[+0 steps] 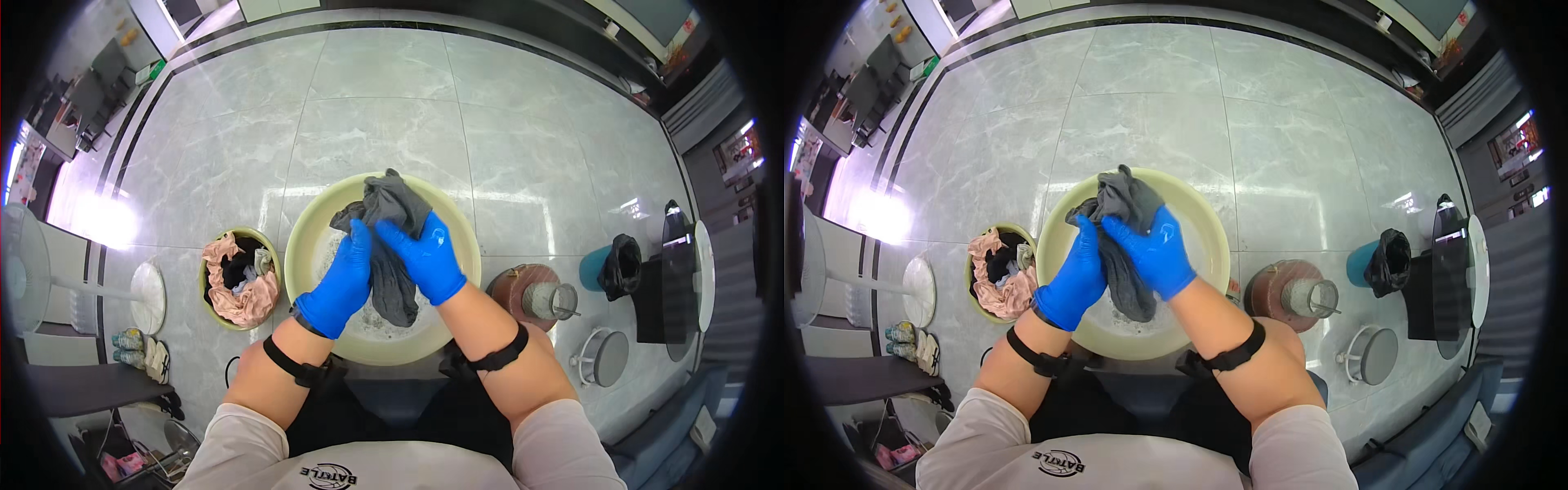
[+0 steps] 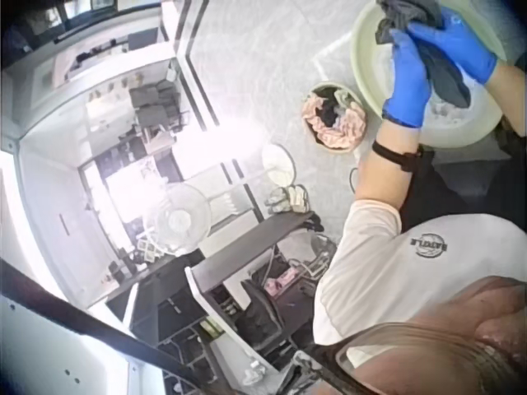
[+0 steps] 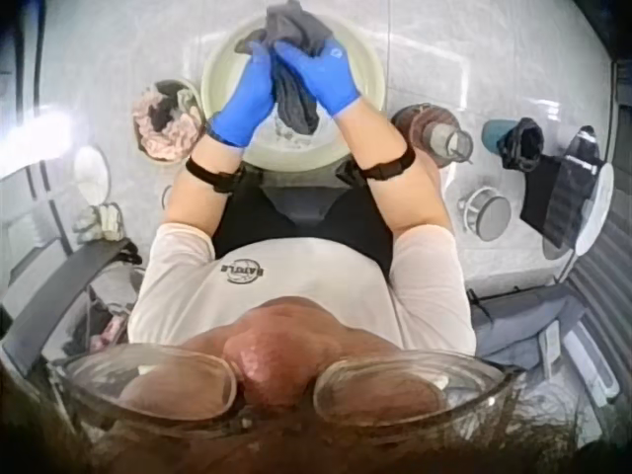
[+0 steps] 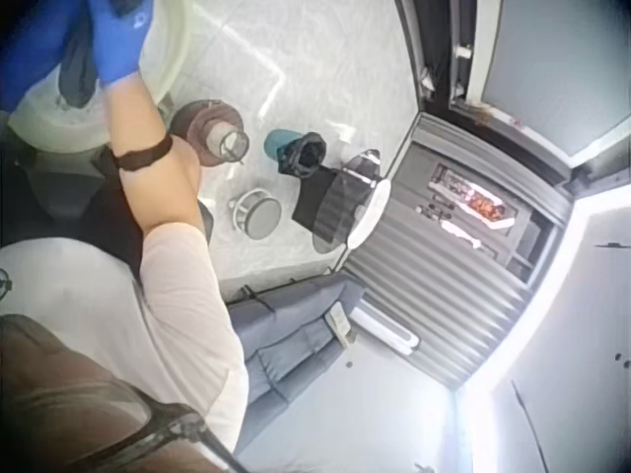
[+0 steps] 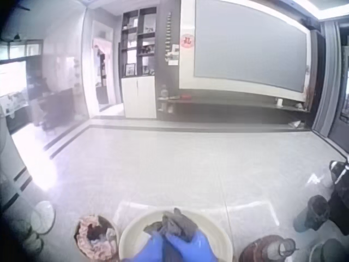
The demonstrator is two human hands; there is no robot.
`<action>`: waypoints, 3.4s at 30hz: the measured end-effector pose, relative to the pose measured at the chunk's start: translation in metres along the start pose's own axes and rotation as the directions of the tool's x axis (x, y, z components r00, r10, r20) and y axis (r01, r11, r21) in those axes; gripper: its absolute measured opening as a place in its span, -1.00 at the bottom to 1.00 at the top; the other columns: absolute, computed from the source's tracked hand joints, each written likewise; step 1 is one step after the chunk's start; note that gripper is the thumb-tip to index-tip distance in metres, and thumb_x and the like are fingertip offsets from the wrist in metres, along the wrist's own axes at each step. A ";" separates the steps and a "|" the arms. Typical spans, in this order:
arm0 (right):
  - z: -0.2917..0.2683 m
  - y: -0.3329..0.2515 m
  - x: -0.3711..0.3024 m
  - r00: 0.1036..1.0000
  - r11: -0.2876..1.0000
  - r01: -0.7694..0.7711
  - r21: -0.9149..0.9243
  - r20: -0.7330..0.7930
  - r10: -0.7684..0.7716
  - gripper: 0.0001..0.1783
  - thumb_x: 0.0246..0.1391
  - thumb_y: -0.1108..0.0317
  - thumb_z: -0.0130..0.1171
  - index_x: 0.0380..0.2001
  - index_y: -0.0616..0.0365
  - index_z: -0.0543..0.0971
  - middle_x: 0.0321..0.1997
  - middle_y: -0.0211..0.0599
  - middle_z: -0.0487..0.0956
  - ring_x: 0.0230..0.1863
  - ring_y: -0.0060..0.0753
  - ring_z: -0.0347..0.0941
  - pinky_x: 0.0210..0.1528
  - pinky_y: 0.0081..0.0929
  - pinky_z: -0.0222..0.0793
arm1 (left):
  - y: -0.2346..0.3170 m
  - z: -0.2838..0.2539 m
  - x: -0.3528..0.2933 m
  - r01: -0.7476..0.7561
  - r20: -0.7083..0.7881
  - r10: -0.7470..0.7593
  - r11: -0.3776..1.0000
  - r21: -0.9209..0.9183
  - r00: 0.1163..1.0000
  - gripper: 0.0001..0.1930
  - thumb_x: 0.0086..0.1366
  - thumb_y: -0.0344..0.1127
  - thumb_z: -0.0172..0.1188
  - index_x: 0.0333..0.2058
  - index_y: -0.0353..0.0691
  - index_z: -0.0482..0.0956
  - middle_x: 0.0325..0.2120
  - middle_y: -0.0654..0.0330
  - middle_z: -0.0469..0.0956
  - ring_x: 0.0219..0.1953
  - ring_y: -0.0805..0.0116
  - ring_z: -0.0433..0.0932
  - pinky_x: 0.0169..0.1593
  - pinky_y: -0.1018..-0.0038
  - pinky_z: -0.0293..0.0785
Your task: Washing a grey garment by hand in a soapy plastic basin.
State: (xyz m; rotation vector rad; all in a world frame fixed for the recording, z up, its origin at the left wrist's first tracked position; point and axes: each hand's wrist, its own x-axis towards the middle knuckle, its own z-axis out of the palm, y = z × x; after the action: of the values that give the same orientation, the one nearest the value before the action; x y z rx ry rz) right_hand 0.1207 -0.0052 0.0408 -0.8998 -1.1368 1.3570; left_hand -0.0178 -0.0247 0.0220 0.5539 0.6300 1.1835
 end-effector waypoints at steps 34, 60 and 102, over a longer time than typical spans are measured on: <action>-0.103 -0.036 0.024 0.986 0.234 -0.167 0.958 0.169 0.010 -0.51 0.43 0.07 -0.30 0.22 -0.01 0.43 0.31 -0.18 0.43 0.29 -0.13 0.38 0.30 -0.06 0.33 | 0.180 0.094 -0.058 -0.414 0.112 0.419 0.908 -0.063 0.901 -0.42 0.52 0.00 -0.15 0.33 -0.25 0.12 0.34 -0.38 0.06 0.36 -0.37 0.14 0.33 -0.25 0.20; 0.063 -0.172 -0.003 0.923 0.733 0.357 -0.579 0.095 -0.374 -0.68 0.01 0.20 0.36 -0.28 0.24 0.63 -0.30 -0.06 0.66 -0.26 -0.09 0.63 -0.16 -0.20 0.51 | 0.275 0.230 -0.079 -0.552 -0.009 0.580 0.779 0.298 0.814 -0.67 0.45 -0.04 0.09 0.00 -0.12 0.50 -0.27 0.16 0.53 -0.25 0.25 0.53 -0.05 0.26 0.55; 0.000 -0.209 0.025 0.999 0.911 -0.039 -0.411 -0.040 0.024 -0.59 0.21 0.12 0.18 -0.36 0.36 0.67 -0.41 -0.22 0.66 -0.39 -0.32 0.56 -0.31 -0.35 0.49 | 0.195 0.122 -0.097 -0.350 0.138 0.333 0.745 0.569 0.933 -0.70 0.37 -0.24 0.22 -0.33 -0.44 0.70 -0.41 0.16 0.69 -0.39 0.51 0.58 -0.24 0.54 0.50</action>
State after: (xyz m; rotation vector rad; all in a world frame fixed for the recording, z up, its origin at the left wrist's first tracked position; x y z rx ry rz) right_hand 0.1721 0.0079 0.2448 -1.2428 -1.4169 1.1380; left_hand -0.0853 -0.0699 0.2585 1.2588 0.9056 1.3156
